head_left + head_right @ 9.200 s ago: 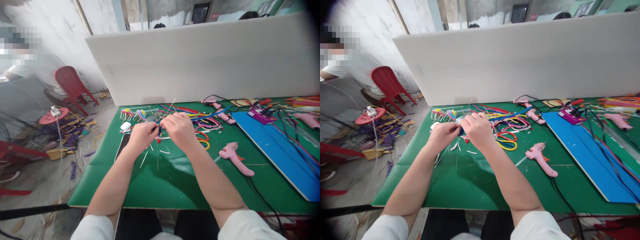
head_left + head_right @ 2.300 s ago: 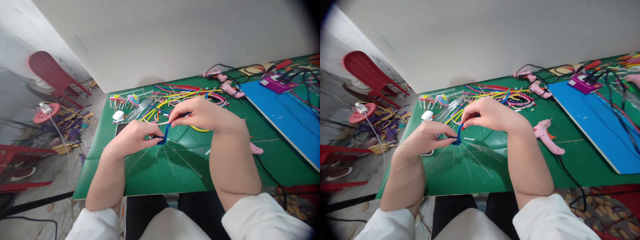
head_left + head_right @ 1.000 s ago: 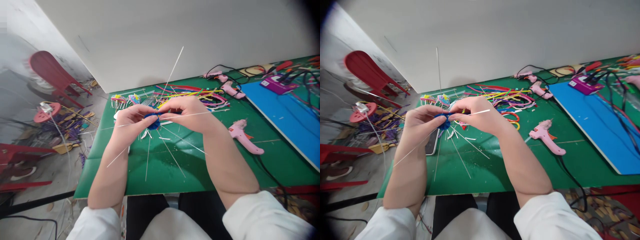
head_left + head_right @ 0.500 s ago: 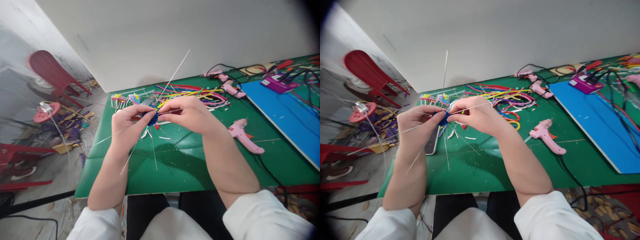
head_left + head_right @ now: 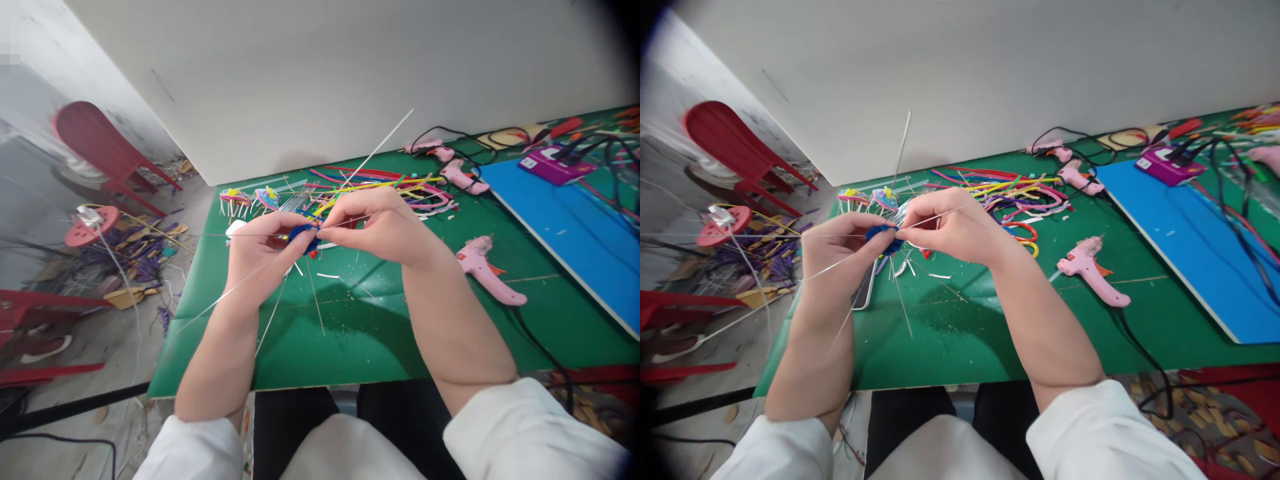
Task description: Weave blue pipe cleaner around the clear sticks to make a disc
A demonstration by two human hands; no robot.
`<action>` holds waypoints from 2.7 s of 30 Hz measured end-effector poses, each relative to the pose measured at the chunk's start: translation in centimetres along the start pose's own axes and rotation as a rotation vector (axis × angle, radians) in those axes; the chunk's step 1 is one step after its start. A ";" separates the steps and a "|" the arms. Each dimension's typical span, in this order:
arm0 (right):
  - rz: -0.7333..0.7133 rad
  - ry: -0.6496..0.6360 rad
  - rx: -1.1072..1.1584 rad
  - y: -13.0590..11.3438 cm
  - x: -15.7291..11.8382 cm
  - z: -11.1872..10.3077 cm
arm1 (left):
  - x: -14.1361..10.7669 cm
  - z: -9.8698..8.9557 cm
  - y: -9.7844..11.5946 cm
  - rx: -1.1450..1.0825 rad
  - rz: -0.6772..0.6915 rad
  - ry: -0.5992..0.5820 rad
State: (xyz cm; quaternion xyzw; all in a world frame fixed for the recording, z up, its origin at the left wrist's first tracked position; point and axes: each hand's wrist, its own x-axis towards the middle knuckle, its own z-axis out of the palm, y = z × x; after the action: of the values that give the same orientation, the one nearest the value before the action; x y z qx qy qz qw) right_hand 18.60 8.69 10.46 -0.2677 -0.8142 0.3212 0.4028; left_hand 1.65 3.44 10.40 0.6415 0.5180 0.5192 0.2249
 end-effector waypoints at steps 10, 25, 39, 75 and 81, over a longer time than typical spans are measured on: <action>0.110 -0.043 0.055 0.8 0.2 0.0 | 0.2 0.1 -0.6 -0.065 -0.085 -0.032; -0.054 0.038 -0.840 -2.4 -1.4 -0.6 | 1.1 -0.2 -2.4 -0.014 -0.088 0.145; -0.206 -0.014 -0.908 -3.5 -1.3 1.4 | 1.0 0.2 -2.4 0.221 0.046 0.072; 0.097 -0.057 -0.133 0.9 0.1 -1.4 | 0.9 0.7 -2.4 -0.491 0.014 0.067; -0.047 0.060 -0.064 0.1 0.2 -0.1 | 1.2 1.3 -2.7 -0.548 -0.060 0.105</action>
State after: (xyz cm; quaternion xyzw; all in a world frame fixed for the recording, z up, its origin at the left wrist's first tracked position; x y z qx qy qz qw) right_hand 18.58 8.93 10.52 -0.2708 -0.8176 0.2773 0.4259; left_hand 1.58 5.85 8.19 0.5135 0.3878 0.6655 0.3783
